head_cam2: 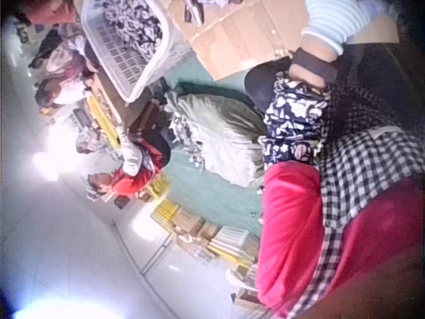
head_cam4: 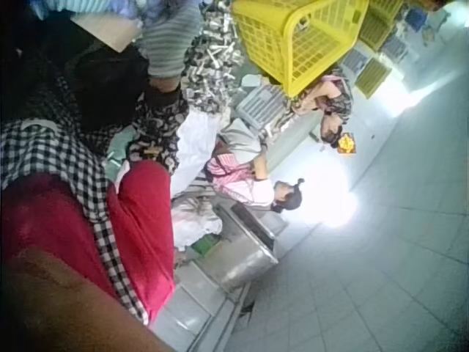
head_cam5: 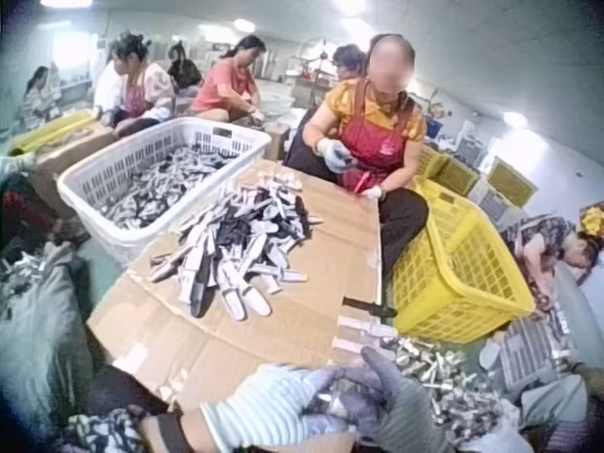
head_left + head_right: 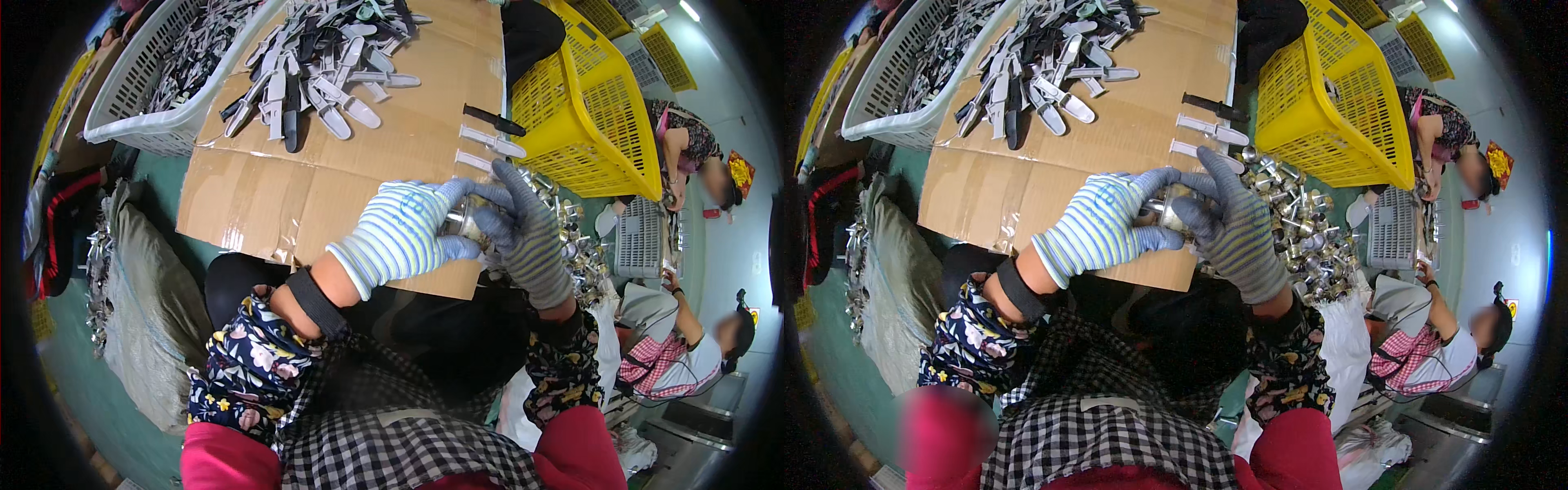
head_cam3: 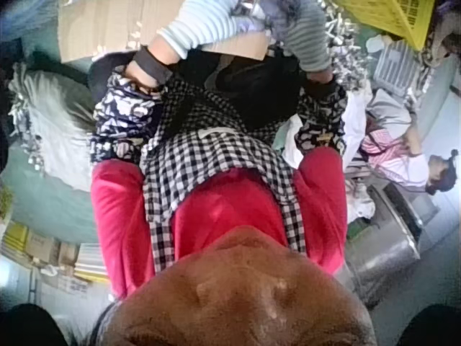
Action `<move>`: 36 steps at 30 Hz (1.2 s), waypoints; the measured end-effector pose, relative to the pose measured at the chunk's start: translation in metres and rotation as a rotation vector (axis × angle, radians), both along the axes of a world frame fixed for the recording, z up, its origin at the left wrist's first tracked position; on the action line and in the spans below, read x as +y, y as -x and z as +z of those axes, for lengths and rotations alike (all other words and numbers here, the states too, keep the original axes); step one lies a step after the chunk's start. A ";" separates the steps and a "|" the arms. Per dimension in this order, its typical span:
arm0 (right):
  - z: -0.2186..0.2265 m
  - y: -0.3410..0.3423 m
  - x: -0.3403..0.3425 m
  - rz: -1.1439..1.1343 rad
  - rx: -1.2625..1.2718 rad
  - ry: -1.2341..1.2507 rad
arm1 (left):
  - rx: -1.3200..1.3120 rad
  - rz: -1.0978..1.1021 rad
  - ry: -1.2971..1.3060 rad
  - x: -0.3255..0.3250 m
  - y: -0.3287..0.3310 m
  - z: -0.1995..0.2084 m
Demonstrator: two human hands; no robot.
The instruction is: The recorder is assembling small plastic and metal components, likely for a light fixture or electronic device, in a factory setting.
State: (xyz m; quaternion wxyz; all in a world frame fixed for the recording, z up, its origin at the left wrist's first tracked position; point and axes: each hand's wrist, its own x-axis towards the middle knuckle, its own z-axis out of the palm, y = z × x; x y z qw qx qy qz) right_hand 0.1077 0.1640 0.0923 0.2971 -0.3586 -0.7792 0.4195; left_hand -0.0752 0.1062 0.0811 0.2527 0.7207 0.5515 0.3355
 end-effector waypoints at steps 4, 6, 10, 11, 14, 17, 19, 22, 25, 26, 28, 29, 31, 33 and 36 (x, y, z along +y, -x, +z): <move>0.009 -0.004 0.009 0.161 -0.232 -0.374 | -0.019 -0.009 0.234 0.012 0.005 0.004; 0.013 -0.001 0.000 0.209 -0.302 -0.597 | -0.036 -0.009 0.294 0.016 0.008 0.003; 0.008 0.008 -0.006 0.093 -0.644 -0.886 | 0.028 0.015 0.223 0.020 0.009 -0.008; 0.006 0.008 0.000 0.095 -0.603 -0.882 | 0.054 -0.019 0.294 0.020 0.010 0.002; 0.021 0.015 0.012 0.149 -0.574 -0.752 | 0.268 0.063 0.084 -0.007 0.019 0.009; 0.036 0.017 0.023 0.191 -0.656 -0.602 | 0.311 0.024 0.153 -0.030 0.055 0.037; 0.028 0.015 0.031 0.223 -0.702 -0.580 | 0.314 -0.002 0.202 -0.031 0.065 0.045; 0.034 0.018 0.040 0.238 -0.675 -0.583 | 0.341 -0.047 -0.022 -0.004 0.061 0.059; 0.034 0.022 0.054 0.276 -0.680 -0.536 | 0.275 -0.121 0.177 0.032 0.041 0.048; 0.034 0.023 0.058 0.308 -0.685 -0.576 | 0.194 -0.154 0.281 0.040 0.034 0.042; 0.036 0.025 0.063 0.343 -0.730 -0.530 | 0.155 -0.157 0.313 0.050 0.021 0.023; 0.034 0.022 0.066 0.347 -0.705 -0.498 | 0.152 -0.140 0.328 0.055 0.017 0.015; 0.035 0.016 0.070 0.336 -0.715 -0.460 | 0.149 -0.163 0.349 0.062 0.015 0.016; 0.039 0.020 0.056 0.232 -0.743 -0.626 | 0.135 -0.135 0.347 0.065 0.015 0.010; 0.053 0.031 0.026 0.092 -0.871 -0.784 | 0.109 -0.088 0.368 0.081 0.022 0.006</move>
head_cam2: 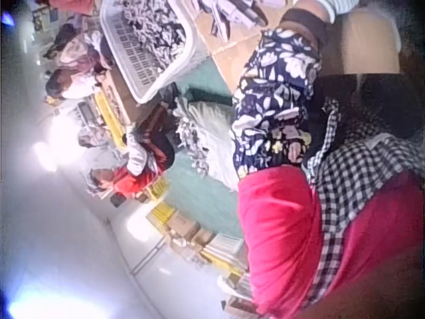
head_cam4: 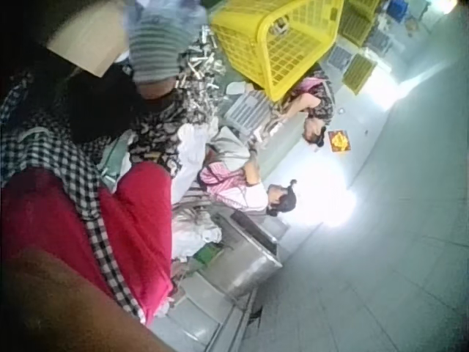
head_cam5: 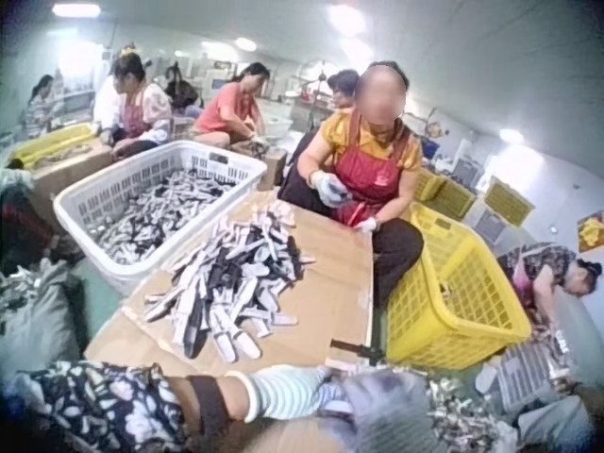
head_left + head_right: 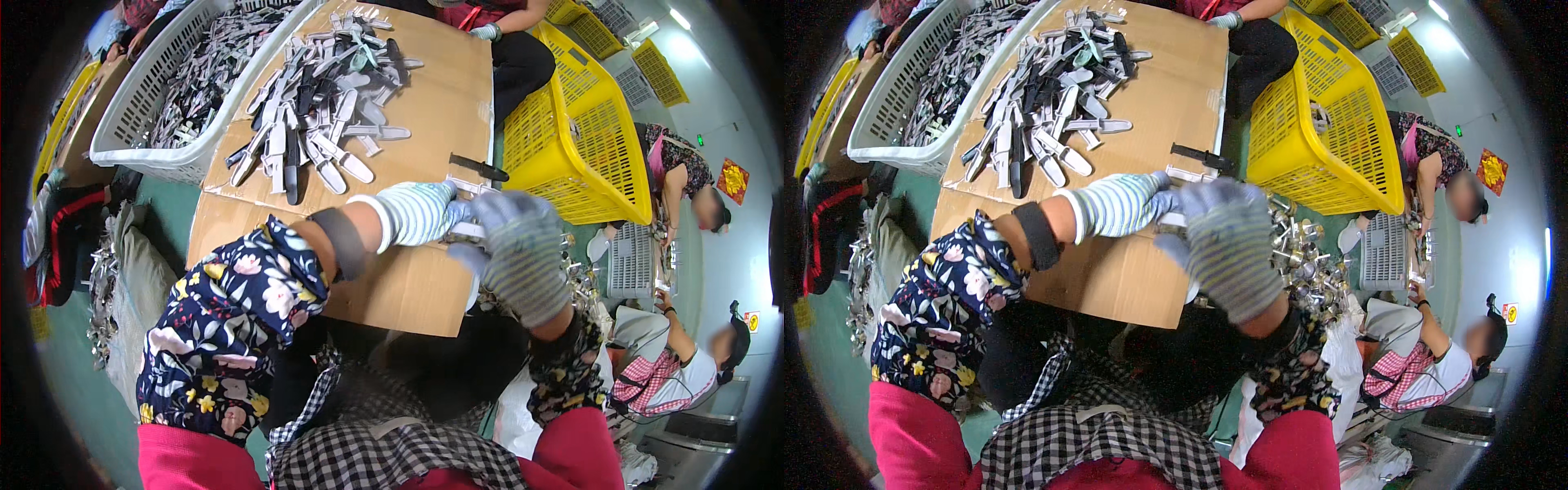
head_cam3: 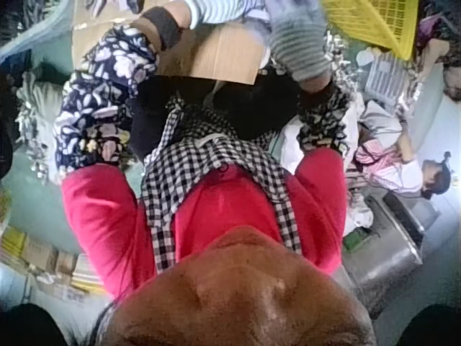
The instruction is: The recorder is assembling small plastic and metal components, likely for a light fixture or electronic device, in a factory setting.
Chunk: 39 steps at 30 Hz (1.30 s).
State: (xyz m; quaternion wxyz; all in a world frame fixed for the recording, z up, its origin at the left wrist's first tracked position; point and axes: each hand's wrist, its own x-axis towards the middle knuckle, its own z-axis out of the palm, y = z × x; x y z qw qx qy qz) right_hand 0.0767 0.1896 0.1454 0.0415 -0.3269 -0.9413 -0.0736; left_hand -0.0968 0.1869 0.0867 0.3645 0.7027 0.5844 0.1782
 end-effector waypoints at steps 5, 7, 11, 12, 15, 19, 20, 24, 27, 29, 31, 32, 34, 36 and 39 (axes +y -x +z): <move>-0.029 -0.005 0.013 0.030 0.050 -0.060 | -0.085 -0.018 -0.075 0.027 -0.001 -0.018; -0.030 0.001 0.021 0.025 0.047 -0.082 | -0.162 0.057 -0.033 0.023 0.004 -0.004; -0.029 -0.007 0.053 0.074 0.050 0.033 | 0.153 -0.061 -0.084 0.018 0.000 0.009; -0.019 0.000 0.060 0.077 0.045 0.034 | 0.148 -0.058 -0.083 0.021 0.000 0.013; -0.004 0.017 0.067 -0.030 -0.114 0.360 | 0.277 -0.242 -0.136 0.037 0.012 0.014; -0.025 0.016 0.045 0.065 -0.016 -0.088 | 0.194 -0.125 -0.028 0.054 0.019 -0.006; -0.027 0.014 0.046 0.060 -0.028 -0.092 | 0.183 -0.129 -0.033 0.057 0.017 -0.005; -0.042 0.008 0.058 0.022 0.016 -0.175 | 0.105 -0.147 -0.048 0.068 0.012 -0.005; -0.056 0.017 0.064 0.049 -0.013 -0.200 | 0.015 -0.205 -0.197 0.061 0.026 -0.019; -0.063 0.022 0.064 0.040 0.037 -0.160 | 0.064 -0.130 -0.199 0.053 0.034 -0.019; -0.016 0.003 0.066 -0.047 -0.105 -0.234 | 0.171 -0.144 -0.334 0.068 0.015 0.023; -0.032 0.014 0.066 -0.010 -0.091 -0.162 | 0.208 -0.109 -0.274 0.056 0.036 0.017; -0.043 0.021 0.065 0.038 0.002 -0.146 | 0.001 0.152 -0.481 0.041 0.065 0.023; -0.041 0.024 0.069 0.058 0.020 -0.174 | 0.014 0.166 -0.465 0.035 0.084 0.034; -0.031 0.031 0.077 -0.003 -0.071 -0.038 | 0.076 0.095 -0.623 0.029 0.102 0.026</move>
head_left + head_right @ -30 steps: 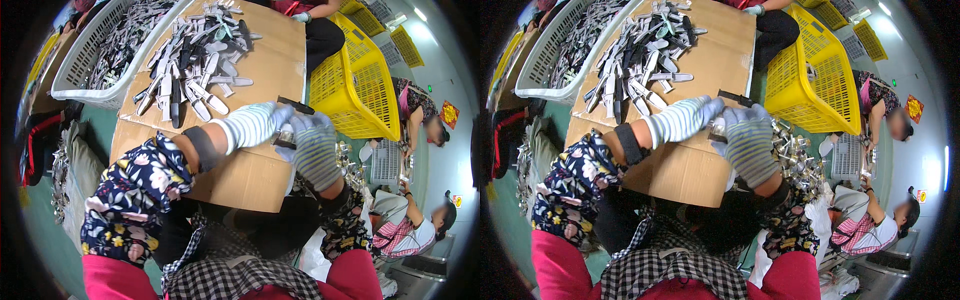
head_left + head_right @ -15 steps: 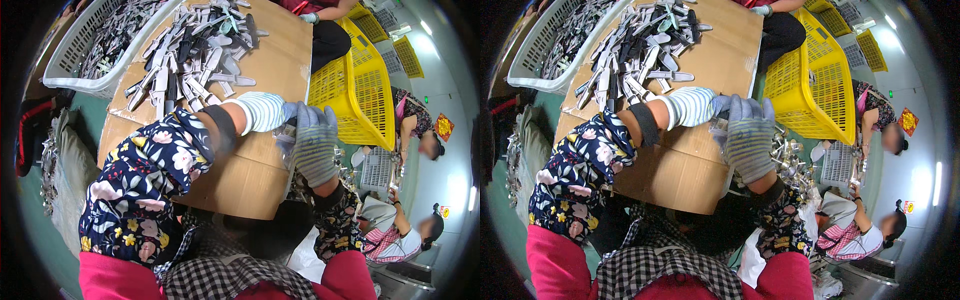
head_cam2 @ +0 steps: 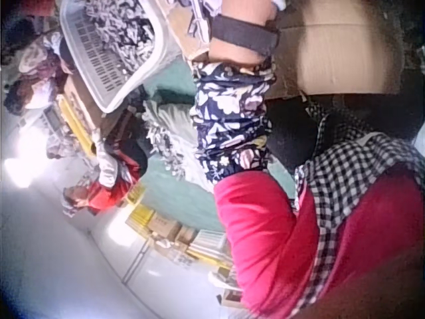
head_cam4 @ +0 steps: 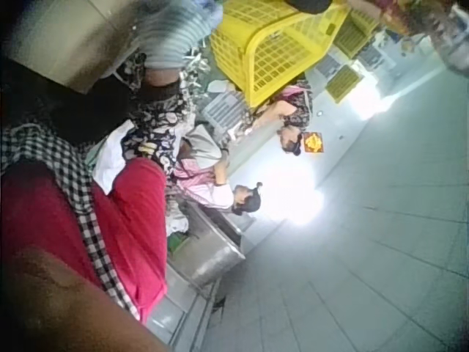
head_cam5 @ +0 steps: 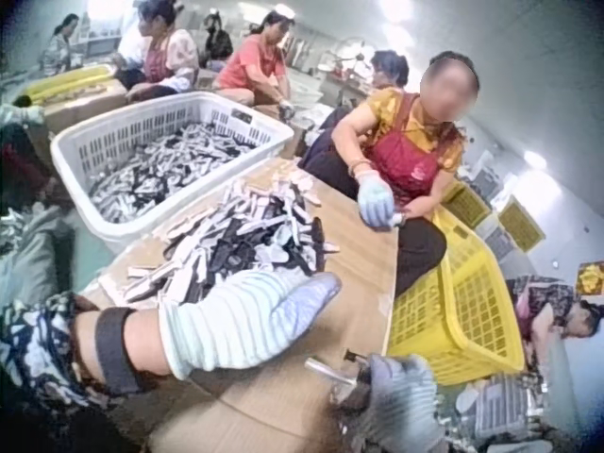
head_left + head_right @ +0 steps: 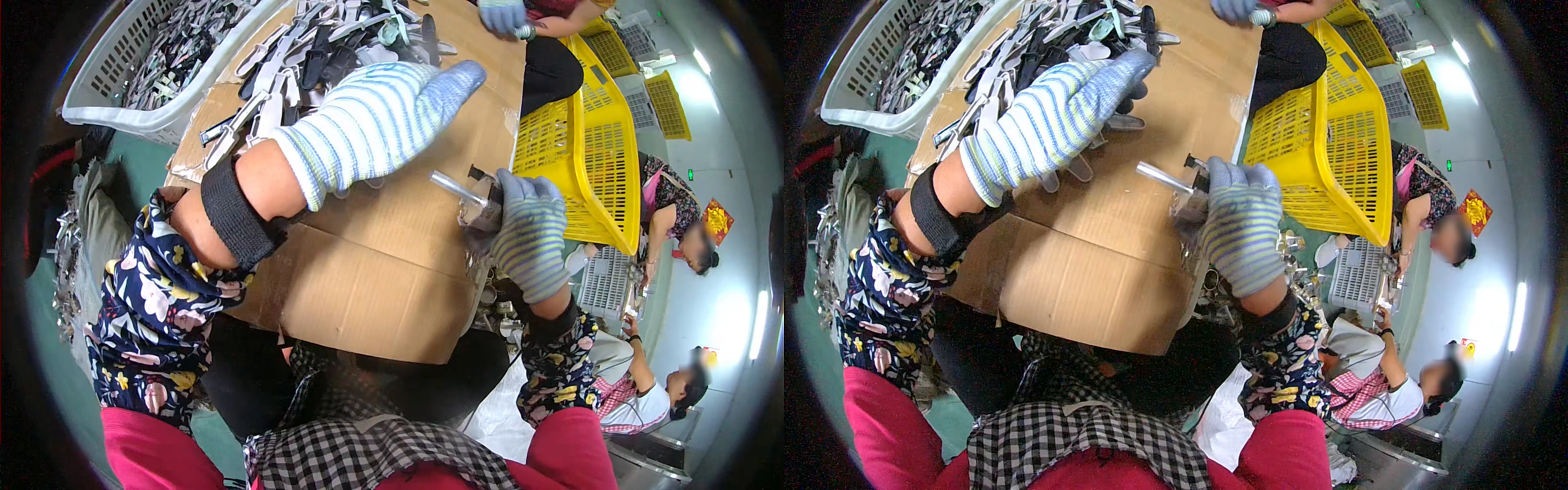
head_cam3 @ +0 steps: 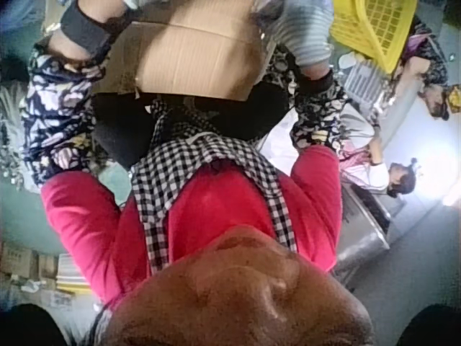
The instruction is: The recorder is assembling small plastic and metal components, likely for a light fixture or electronic device, in a factory setting.
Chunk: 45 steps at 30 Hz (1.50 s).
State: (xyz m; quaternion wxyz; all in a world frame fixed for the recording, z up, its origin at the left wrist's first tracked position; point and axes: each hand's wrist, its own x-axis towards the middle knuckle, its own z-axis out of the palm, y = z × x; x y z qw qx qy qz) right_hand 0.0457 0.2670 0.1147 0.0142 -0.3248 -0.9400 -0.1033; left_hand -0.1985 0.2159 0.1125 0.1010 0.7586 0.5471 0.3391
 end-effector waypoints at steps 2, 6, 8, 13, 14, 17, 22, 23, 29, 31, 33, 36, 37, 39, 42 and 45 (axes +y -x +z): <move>0.005 0.000 0.013 0.017 -0.023 0.013 | -0.122 0.043 0.144 -0.007 -0.005 0.008; 0.016 0.011 0.028 -0.091 -0.169 0.234 | 0.113 0.048 -0.175 -0.007 -0.011 -0.008; 0.019 0.018 0.030 -0.001 -0.132 0.286 | 0.130 0.048 -0.133 -0.011 -0.011 -0.011; 0.028 0.025 0.052 -0.090 -0.253 0.494 | -0.041 0.139 0.193 -0.001 -0.048 -0.005; 0.032 0.020 0.057 -0.079 -0.236 0.518 | -0.013 0.121 0.206 0.003 -0.059 -0.002; 0.019 0.007 0.073 -0.008 -0.201 0.455 | 0.017 0.071 0.269 0.011 -0.089 -0.011; 0.006 0.014 0.077 0.080 -0.211 0.417 | 0.062 0.140 0.216 0.021 -0.098 -0.043; 0.009 0.007 0.081 0.053 -0.199 0.402 | 0.045 0.112 0.279 0.028 -0.102 -0.042; 0.037 0.013 0.055 -0.096 -0.256 0.296 | 0.141 0.021 0.593 0.054 -0.090 -0.021; 0.009 0.000 0.036 -0.032 -0.033 -0.143 | 0.132 -0.022 0.474 0.073 -0.084 -0.041; 0.006 -0.003 0.038 -0.060 0.037 -0.095 | 0.199 -0.119 0.440 0.082 -0.082 -0.028; 0.013 0.007 0.068 -0.084 -0.075 0.149 | 0.195 -0.053 0.531 0.096 -0.080 -0.018; 0.016 0.010 0.072 -0.083 -0.061 0.143 | 0.208 -0.049 0.524 0.093 -0.079 -0.024; 0.024 0.010 0.086 -0.135 -0.174 0.375 | 0.251 -0.003 0.275 0.090 -0.086 -0.033; 0.027 0.007 0.101 -0.099 -0.156 0.511 | 0.370 -0.021 0.304 0.086 -0.092 -0.023; 0.015 0.009 0.131 -0.002 -0.074 0.653 | 0.448 -0.030 0.248 0.105 -0.081 -0.026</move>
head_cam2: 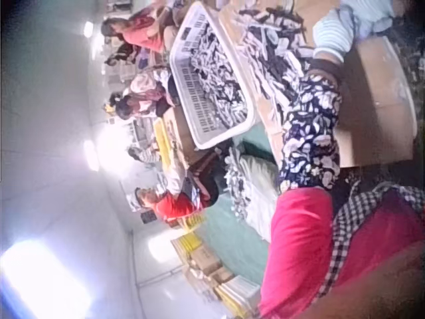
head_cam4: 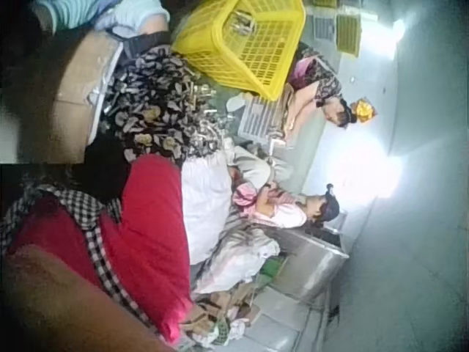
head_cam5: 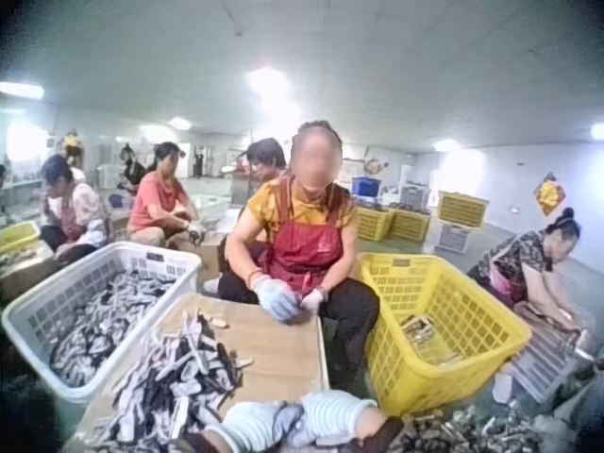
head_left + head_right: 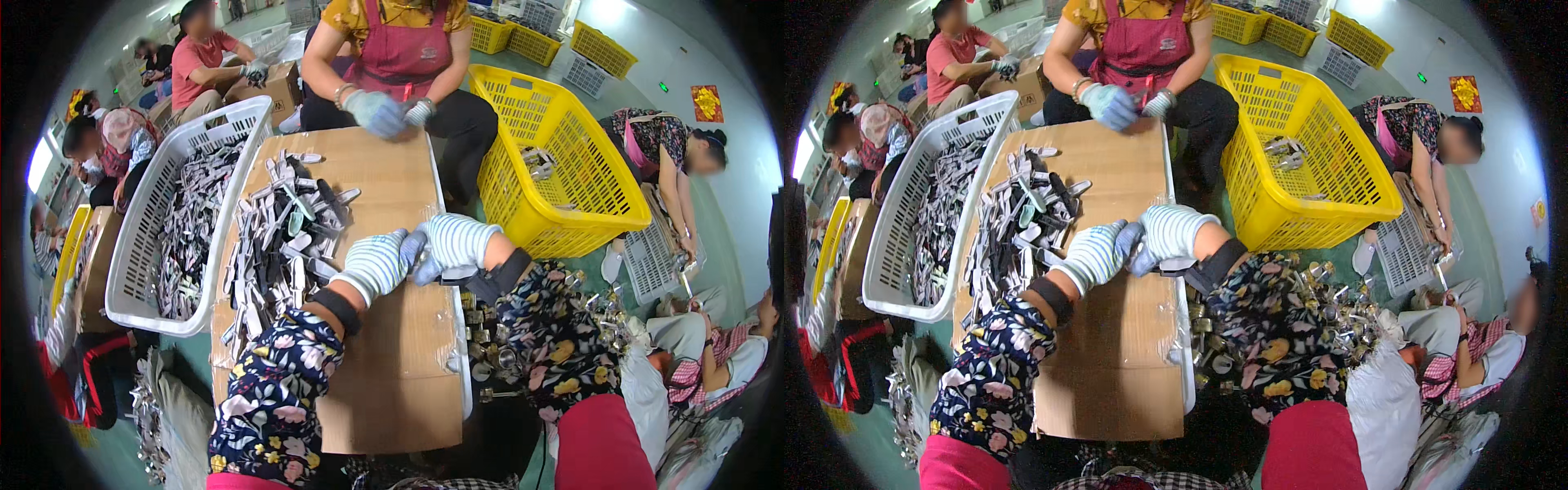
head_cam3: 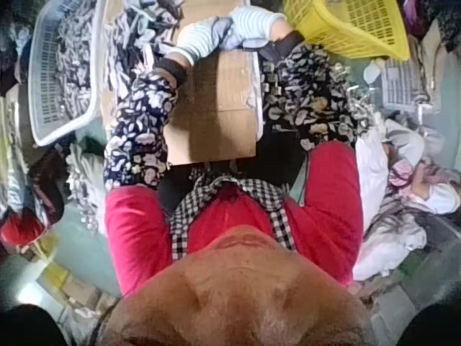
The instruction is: The recorder is assembling small plastic and metal components, likely for a light fixture or electronic device, in a factory setting.
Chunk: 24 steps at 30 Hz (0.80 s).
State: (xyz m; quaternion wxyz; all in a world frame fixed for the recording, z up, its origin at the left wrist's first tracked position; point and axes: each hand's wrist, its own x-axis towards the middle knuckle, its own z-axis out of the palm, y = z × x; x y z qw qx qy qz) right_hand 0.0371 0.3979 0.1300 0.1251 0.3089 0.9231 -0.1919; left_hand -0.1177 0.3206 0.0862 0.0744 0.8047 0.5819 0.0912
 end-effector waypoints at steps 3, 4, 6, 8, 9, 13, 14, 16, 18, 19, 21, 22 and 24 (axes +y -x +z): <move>-0.021 -0.029 0.060 -0.002 0.353 -0.120 | -0.076 0.070 0.082 0.025 -0.008 -0.001; -0.009 -0.027 0.076 -0.109 0.254 -0.011 | -0.084 0.110 0.180 0.024 -0.006 -0.001; -0.020 -0.038 0.102 -0.045 0.112 -0.094 | -0.135 0.107 0.201 0.036 -0.009 -0.003; -0.026 -0.056 0.126 -0.163 0.210 -0.201 | -0.190 0.078 0.239 0.053 -0.022 0.002; -0.015 -0.044 0.103 -0.184 0.316 -0.194 | -0.193 0.084 0.279 0.055 -0.016 0.004; 0.017 0.001 -0.025 0.023 0.093 -0.643 | -0.054 -0.120 0.164 0.074 0.029 -0.022; 0.000 -0.007 -0.024 -0.025 -0.003 -0.606 | -0.157 -0.112 0.232 0.095 0.014 -0.041; -0.002 0.007 -0.017 -0.020 0.035 -0.565 | -0.401 0.068 0.390 0.083 0.024 -0.024; -0.005 0.005 0.004 -0.047 0.013 -0.522 | -0.336 0.252 0.180 0.063 0.002 -0.003; 0.003 0.003 0.014 -0.075 -0.040 -0.376 | -0.279 0.196 0.082 0.056 -0.010 -0.008; -0.001 0.004 0.036 -0.037 -0.080 -0.256 | -0.222 0.251 0.117 0.051 -0.015 -0.002; -0.003 -0.001 0.049 -0.044 -0.087 -0.267 | -0.229 0.242 0.107 0.061 -0.017 -0.005; 0.011 0.006 0.060 -0.096 -0.060 0.063 | -0.087 0.136 0.024 0.081 -0.004 -0.001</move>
